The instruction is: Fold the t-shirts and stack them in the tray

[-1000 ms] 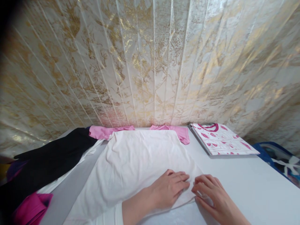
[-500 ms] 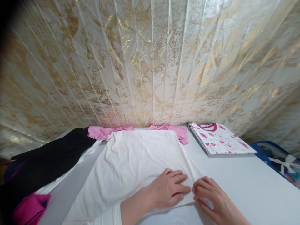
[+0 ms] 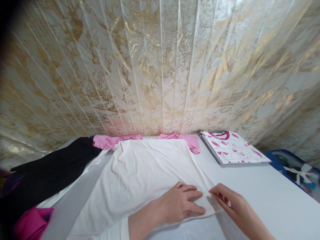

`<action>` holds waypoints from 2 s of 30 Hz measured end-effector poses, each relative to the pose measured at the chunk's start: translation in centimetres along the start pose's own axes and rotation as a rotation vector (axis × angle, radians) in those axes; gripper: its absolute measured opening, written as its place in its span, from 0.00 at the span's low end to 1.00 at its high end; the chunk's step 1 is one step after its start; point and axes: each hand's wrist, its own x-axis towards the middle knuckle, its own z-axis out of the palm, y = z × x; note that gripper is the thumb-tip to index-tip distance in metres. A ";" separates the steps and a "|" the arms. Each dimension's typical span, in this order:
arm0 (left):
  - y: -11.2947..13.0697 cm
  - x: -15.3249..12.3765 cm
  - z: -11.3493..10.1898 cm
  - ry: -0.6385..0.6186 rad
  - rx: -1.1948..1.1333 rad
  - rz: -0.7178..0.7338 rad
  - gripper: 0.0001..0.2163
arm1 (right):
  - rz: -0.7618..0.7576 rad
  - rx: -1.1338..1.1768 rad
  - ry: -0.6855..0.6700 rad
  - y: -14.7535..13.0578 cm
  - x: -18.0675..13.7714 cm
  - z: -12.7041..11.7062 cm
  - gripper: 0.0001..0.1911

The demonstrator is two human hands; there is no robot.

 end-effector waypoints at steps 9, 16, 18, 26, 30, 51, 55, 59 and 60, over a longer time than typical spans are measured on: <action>-1.0 -3.4 -3.3 0.045 -0.117 -0.182 0.16 | -0.313 -0.020 -0.051 -6.1 4.9 4.9 0.15; -1.3 -10.6 -5.0 -0.061 -0.017 -0.325 0.19 | -0.389 -0.406 -0.073 -7.5 7.7 9.1 0.25; -1.4 -11.4 -5.1 -0.056 0.010 -0.365 0.18 | -0.400 -0.444 -0.040 -7.8 7.8 9.5 0.26; -1.5 -15.2 -5.0 0.007 0.173 -0.499 0.23 | -0.449 -0.416 -0.118 -9.2 7.6 11.1 0.29; -1.4 -17.1 -5.0 0.055 0.265 -0.561 0.24 | -0.465 -0.450 -0.102 -9.1 7.3 11.7 0.31; 1.4 -22.9 -2.4 0.264 0.771 -0.638 0.36 | -0.651 -0.315 -0.220 -14.5 4.7 16.0 0.33; 0.4 -26.6 -2.8 0.286 0.783 -0.821 0.36 | -0.295 -0.491 0.017 -7.5 6.2 12.5 0.32; 0.2 -24.8 -2.7 0.331 0.725 -0.834 0.37 | -0.204 -0.540 0.036 -5.6 6.3 11.2 0.32; 0.4 -23.5 -2.8 0.312 0.672 -0.806 0.36 | -0.242 -0.520 -0.004 -6.5 6.2 11.4 0.31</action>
